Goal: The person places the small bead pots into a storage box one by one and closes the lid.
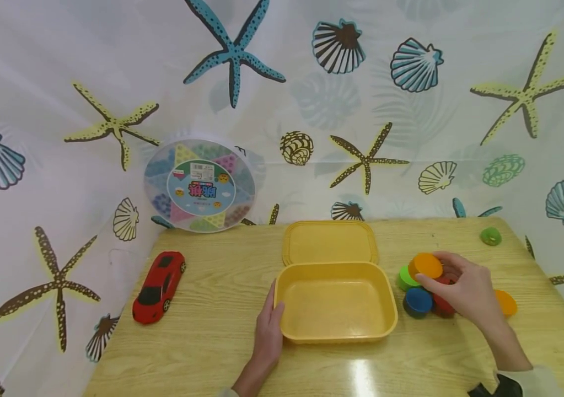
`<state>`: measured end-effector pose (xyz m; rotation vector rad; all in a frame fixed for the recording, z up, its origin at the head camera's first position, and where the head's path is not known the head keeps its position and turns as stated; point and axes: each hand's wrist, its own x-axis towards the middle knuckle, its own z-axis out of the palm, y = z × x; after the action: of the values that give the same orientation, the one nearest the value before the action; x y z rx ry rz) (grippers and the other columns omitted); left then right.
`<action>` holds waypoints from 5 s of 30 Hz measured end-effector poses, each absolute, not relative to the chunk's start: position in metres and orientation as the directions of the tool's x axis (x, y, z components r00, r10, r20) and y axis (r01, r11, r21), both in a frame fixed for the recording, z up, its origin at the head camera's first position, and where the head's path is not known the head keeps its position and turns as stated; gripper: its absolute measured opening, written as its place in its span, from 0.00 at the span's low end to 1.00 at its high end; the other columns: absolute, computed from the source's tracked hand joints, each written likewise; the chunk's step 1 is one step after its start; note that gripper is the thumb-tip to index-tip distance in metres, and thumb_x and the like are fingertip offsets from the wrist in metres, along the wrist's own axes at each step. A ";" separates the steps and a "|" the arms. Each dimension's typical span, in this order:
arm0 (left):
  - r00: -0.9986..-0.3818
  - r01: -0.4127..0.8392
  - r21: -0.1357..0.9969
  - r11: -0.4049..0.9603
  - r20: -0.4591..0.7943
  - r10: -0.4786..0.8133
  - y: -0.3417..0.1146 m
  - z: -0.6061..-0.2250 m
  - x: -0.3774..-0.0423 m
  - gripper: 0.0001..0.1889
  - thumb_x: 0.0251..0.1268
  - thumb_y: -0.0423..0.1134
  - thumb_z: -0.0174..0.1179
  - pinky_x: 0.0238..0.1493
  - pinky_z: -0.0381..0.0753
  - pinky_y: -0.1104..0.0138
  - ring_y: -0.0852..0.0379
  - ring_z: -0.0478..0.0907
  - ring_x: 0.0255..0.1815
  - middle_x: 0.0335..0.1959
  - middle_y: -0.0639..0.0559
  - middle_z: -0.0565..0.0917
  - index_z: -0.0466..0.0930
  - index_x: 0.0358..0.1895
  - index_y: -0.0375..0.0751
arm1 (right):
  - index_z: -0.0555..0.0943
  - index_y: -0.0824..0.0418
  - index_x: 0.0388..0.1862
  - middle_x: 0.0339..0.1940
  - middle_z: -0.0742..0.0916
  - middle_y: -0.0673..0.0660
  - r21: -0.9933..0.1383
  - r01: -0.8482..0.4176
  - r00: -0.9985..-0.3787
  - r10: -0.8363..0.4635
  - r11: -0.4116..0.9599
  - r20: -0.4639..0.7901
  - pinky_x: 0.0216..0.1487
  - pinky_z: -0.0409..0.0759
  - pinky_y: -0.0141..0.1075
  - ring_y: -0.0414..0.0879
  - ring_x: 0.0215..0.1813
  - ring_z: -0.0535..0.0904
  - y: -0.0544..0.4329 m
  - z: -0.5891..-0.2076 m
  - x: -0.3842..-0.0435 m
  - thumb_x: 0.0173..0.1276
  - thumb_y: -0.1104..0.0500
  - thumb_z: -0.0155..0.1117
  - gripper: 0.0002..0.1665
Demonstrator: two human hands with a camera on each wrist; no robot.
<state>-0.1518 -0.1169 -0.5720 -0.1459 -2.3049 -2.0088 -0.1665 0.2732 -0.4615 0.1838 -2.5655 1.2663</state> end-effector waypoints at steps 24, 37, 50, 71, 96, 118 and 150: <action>-0.989 0.145 0.978 0.147 0.145 0.011 -0.116 -0.573 -0.152 0.29 0.89 0.43 0.35 0.81 0.53 0.58 0.51 0.53 0.84 0.85 0.48 0.55 0.47 0.85 0.39 | 0.86 0.62 0.51 0.32 0.85 0.45 -0.612 -0.502 -0.844 -0.502 0.612 0.190 0.31 0.77 0.28 0.35 0.29 0.75 0.130 -0.492 -0.208 0.58 0.48 0.83 0.27; -0.992 0.114 0.979 0.171 0.121 -0.029 -0.116 -0.574 -0.153 0.28 0.88 0.41 0.38 0.76 0.56 0.76 0.56 0.58 0.81 0.83 0.51 0.60 0.52 0.85 0.43 | 0.83 0.65 0.54 0.36 0.84 0.49 -0.561 -0.520 -0.807 -0.586 0.644 0.076 0.34 0.76 0.30 0.39 0.35 0.75 0.090 -0.506 -0.227 0.62 0.49 0.81 0.29; -0.993 0.115 0.980 0.165 0.116 0.002 -0.116 -0.573 -0.153 0.29 0.89 0.42 0.36 0.81 0.55 0.60 0.54 0.54 0.83 0.85 0.50 0.56 0.49 0.85 0.40 | 0.84 0.65 0.44 0.37 0.88 0.53 -0.627 -0.517 -0.816 -0.557 0.583 0.156 0.45 0.87 0.33 0.42 0.40 0.83 0.073 -0.513 -0.233 0.63 0.62 0.79 0.14; -0.991 0.131 0.975 0.181 0.135 -0.012 -0.117 -0.572 -0.152 0.28 0.88 0.39 0.35 0.81 0.52 0.66 0.53 0.53 0.84 0.84 0.49 0.56 0.49 0.85 0.38 | 0.81 0.68 0.65 0.63 0.86 0.63 -0.677 -0.573 -0.768 -0.591 0.462 0.246 0.65 0.82 0.54 0.58 0.64 0.83 0.109 -0.488 -0.209 0.74 0.59 0.69 0.24; -0.985 0.157 0.958 0.239 0.168 -0.029 -0.115 -0.573 -0.151 0.28 0.88 0.40 0.35 0.78 0.48 0.78 0.52 0.53 0.84 0.84 0.42 0.57 0.50 0.84 0.33 | 0.78 0.51 0.73 0.68 0.84 0.52 -0.674 -0.453 -0.888 -0.226 0.583 0.400 0.66 0.73 0.22 0.47 0.67 0.79 0.228 -0.486 -0.166 0.67 0.59 0.77 0.35; -0.986 0.163 0.966 0.203 0.165 0.007 -0.115 -0.574 -0.152 0.29 0.89 0.41 0.32 0.78 0.47 0.80 0.51 0.49 0.85 0.85 0.45 0.53 0.46 0.85 0.34 | 0.65 0.46 0.84 0.83 0.68 0.48 -0.781 -0.085 -0.901 0.288 0.619 0.326 0.83 0.56 0.43 0.49 0.81 0.62 0.360 -0.535 -0.124 0.73 0.60 0.68 0.43; -0.987 0.159 0.959 0.233 0.162 0.006 -0.115 -0.578 -0.153 0.29 0.90 0.43 0.34 0.79 0.48 0.76 0.51 0.50 0.85 0.85 0.46 0.55 0.48 0.85 0.36 | 0.78 0.69 0.69 0.63 0.84 0.70 -0.805 0.142 -0.859 0.476 0.575 0.188 0.45 0.70 0.08 0.09 0.43 0.68 0.386 -0.569 -0.124 0.62 0.54 0.82 0.40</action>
<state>-0.1527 -0.1154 -0.5780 -0.1592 -2.3664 -1.8647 -0.1239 0.3860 -0.5692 -0.5004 -2.4238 1.1896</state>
